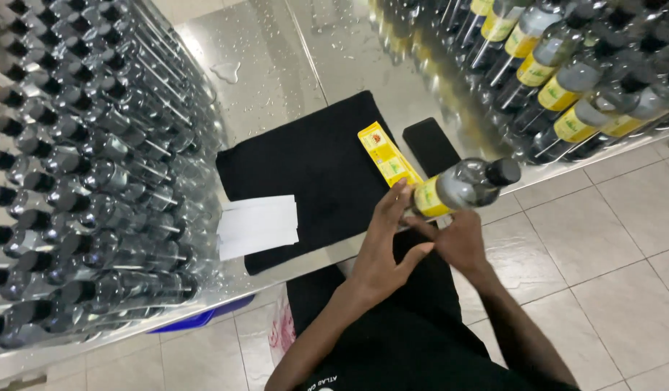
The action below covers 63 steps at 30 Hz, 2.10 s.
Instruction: Manually applying adhesive labels to plastic bottles at a workstation in a production facility.
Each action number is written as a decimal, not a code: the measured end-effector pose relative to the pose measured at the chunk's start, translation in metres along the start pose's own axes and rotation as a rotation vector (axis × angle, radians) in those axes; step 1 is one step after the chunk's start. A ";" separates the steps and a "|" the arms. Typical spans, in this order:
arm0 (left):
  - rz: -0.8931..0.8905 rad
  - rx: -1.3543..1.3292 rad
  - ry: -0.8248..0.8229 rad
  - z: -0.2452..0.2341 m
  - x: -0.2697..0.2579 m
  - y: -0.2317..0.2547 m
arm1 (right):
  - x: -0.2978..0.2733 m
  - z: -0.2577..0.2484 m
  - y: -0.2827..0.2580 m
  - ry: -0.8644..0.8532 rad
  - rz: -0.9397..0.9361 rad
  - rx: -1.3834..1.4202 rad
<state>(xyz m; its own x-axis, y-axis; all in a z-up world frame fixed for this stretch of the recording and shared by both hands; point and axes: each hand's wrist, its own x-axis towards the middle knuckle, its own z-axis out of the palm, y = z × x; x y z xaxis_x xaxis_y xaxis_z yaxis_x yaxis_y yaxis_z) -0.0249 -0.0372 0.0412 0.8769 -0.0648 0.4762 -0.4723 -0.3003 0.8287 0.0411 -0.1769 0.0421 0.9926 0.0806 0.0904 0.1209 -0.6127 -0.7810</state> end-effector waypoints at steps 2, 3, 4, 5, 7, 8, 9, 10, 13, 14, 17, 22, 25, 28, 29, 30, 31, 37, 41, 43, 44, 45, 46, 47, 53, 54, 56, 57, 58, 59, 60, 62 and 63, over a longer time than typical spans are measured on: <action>-0.004 0.034 0.043 -0.013 -0.009 -0.020 | 0.046 -0.022 0.010 0.015 -0.075 -0.027; -0.018 0.075 0.098 -0.020 -0.011 -0.030 | 0.071 -0.035 0.014 0.013 -0.155 -0.054; 0.005 0.072 0.093 -0.026 -0.026 -0.042 | 0.098 -0.036 0.025 0.035 -0.162 -0.055; -0.082 0.168 0.168 -0.034 -0.037 -0.057 | 0.130 -0.036 0.032 0.015 -0.108 -0.039; -0.139 0.263 0.245 -0.050 -0.054 -0.075 | 0.194 -0.029 0.045 0.019 -0.070 -0.015; -0.315 0.149 0.391 -0.057 -0.060 -0.078 | 0.227 -0.020 0.050 0.000 -0.049 0.004; -0.503 0.029 0.532 -0.064 -0.072 -0.080 | 0.257 -0.008 0.056 -0.030 -0.021 0.023; -0.485 0.029 0.529 -0.070 -0.074 -0.085 | 0.285 0.005 0.057 -0.015 -0.029 0.027; -0.537 0.008 0.607 -0.078 -0.100 -0.103 | 0.353 0.056 0.069 0.017 0.037 0.045; -0.457 0.246 0.643 -0.076 -0.109 -0.114 | 0.372 0.074 0.075 0.070 -0.070 0.124; -0.246 0.545 0.771 -0.058 -0.106 -0.127 | 0.437 0.111 0.089 0.139 -0.164 0.116; -0.138 0.647 0.834 -0.038 -0.103 -0.146 | 0.471 0.130 0.073 0.174 -0.063 0.120; -0.053 0.640 0.811 -0.036 -0.107 -0.151 | 0.475 0.126 0.073 0.229 -0.035 0.126; -0.221 0.684 0.697 -0.042 -0.111 -0.130 | 0.472 0.126 0.086 0.196 -0.160 0.204; -0.148 0.689 0.681 -0.042 -0.114 -0.139 | 0.481 0.123 0.089 0.185 -0.182 0.156; -0.074 0.694 0.665 -0.042 -0.116 -0.147 | 0.488 0.120 0.091 0.174 -0.203 0.107; -0.078 0.695 0.674 -0.042 -0.116 -0.147 | 0.485 0.115 0.084 0.168 -0.210 0.105; -0.084 0.739 0.634 -0.044 -0.116 -0.142 | 0.511 0.108 0.089 0.026 0.015 -0.215; -0.104 0.747 0.618 -0.045 -0.115 -0.139 | 0.578 0.124 0.148 0.031 -0.217 -0.522; -0.132 0.787 0.662 -0.044 -0.109 -0.134 | 0.602 0.123 0.166 -0.006 -0.232 -0.653; -0.114 0.777 0.651 -0.044 -0.108 -0.134 | 0.609 0.118 0.172 -0.089 -0.337 -0.932; -0.108 0.768 0.643 -0.041 -0.111 -0.130 | 0.614 0.117 0.181 -0.178 -0.453 -1.213; -0.144 0.791 0.674 -0.046 -0.108 -0.119 | 0.609 0.115 0.177 -0.206 -0.499 -1.209; -0.067 0.739 0.601 -0.052 -0.102 -0.110 | 0.610 0.111 0.170 -0.264 -0.401 -1.220; -0.018 0.747 0.502 -0.047 -0.111 -0.125 | 0.470 0.106 0.026 -0.361 -0.045 -0.709; -0.019 0.742 0.475 -0.046 -0.110 -0.126 | 0.427 0.111 -0.027 -0.419 -0.079 -0.737; -0.001 0.750 0.485 -0.048 -0.105 -0.126 | 0.378 0.154 -0.085 -0.548 -0.226 -0.729; 0.018 0.740 0.475 -0.045 -0.106 -0.124 | 0.349 0.172 -0.108 -0.671 -0.349 -0.721; 0.005 0.745 0.487 -0.049 -0.102 -0.121 | 0.350 0.229 -0.098 -0.684 -0.360 -0.726; 0.069 0.745 0.459 -0.053 -0.101 -0.116 | 0.345 0.283 -0.090 -0.587 -1.014 -0.704; 0.134 0.745 0.430 -0.056 -0.100 -0.111 | 0.336 0.344 -0.095 -0.427 -1.654 -0.612; 0.138 0.763 0.434 -0.052 -0.100 -0.111 | 0.254 0.363 -0.145 -0.606 -1.242 -0.222; 0.165 0.804 0.429 -0.059 -0.098 -0.114 | 0.215 0.377 -0.196 -0.714 -0.807 0.151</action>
<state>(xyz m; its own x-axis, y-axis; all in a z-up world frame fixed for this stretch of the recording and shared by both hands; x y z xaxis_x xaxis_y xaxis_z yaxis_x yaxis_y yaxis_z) -0.0627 0.0595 -0.0823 0.6202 0.1443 0.7710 -0.2430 -0.8992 0.3638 0.2277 0.2571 -0.0181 0.3821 0.8842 0.2688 0.6844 -0.0753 -0.7252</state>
